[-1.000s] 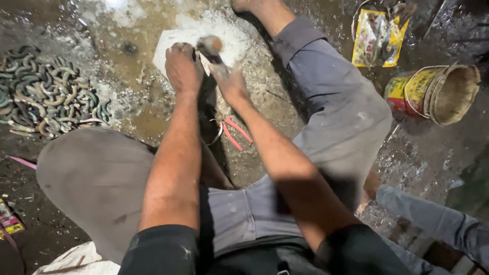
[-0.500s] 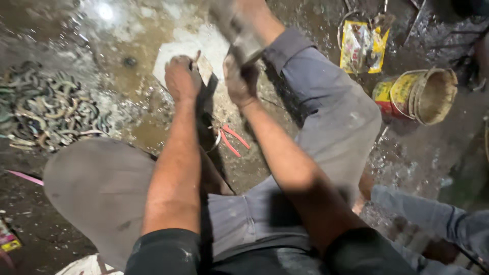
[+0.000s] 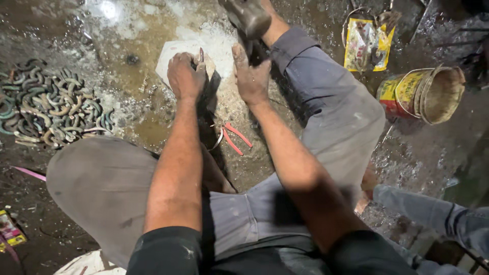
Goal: The person sits on the floor and repeatedly hammers small metal pieces on a hexagonal anvil. They use pliers to hold and adjust the metal pieces between hammer strikes. The person occasionally picks up new pieces from a pile on the floor.
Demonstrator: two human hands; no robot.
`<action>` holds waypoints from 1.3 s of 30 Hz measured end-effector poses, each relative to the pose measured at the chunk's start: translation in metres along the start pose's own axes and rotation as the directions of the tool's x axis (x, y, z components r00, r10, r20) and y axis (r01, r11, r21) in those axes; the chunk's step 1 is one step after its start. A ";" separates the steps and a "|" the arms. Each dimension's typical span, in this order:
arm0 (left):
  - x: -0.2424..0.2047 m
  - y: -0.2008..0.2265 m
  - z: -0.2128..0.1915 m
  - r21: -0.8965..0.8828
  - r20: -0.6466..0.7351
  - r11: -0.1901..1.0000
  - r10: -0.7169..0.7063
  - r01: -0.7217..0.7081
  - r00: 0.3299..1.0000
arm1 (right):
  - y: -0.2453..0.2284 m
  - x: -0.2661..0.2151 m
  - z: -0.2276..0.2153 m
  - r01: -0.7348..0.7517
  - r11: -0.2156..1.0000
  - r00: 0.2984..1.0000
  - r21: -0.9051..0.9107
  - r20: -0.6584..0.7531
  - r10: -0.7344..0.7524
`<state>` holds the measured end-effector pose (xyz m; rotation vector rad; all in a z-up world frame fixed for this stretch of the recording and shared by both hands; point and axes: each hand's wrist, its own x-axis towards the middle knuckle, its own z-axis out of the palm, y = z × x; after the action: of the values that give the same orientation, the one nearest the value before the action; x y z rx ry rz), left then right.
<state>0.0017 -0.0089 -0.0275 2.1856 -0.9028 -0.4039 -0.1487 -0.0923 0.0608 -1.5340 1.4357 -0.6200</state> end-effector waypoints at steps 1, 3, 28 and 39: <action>0.000 0.000 0.000 0.000 0.024 1.000 -0.014 0.014 1.000 | -0.006 -0.005 0.001 0.193 0.975 0.980 0.112 0.036 -0.198; 0.001 0.001 0.000 0.015 0.033 1.000 -0.015 0.015 0.999 | -0.009 -0.015 0.009 0.314 0.932 0.938 0.180 0.095 -0.334; -0.003 -0.005 0.003 -0.019 -0.006 0.999 0.028 -0.028 1.000 | 0.040 -0.020 0.038 -0.116 0.930 0.984 -0.350 0.086 0.155; 0.000 0.001 0.002 0.001 0.006 1.000 0.000 0.000 1.000 | 0.039 -0.026 0.028 0.079 0.972 0.992 -0.223 0.112 -0.055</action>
<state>0.0002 -0.0099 -0.0284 2.1861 -0.9067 -0.4100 -0.1495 -0.0558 0.0208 -1.7736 1.4166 -0.4176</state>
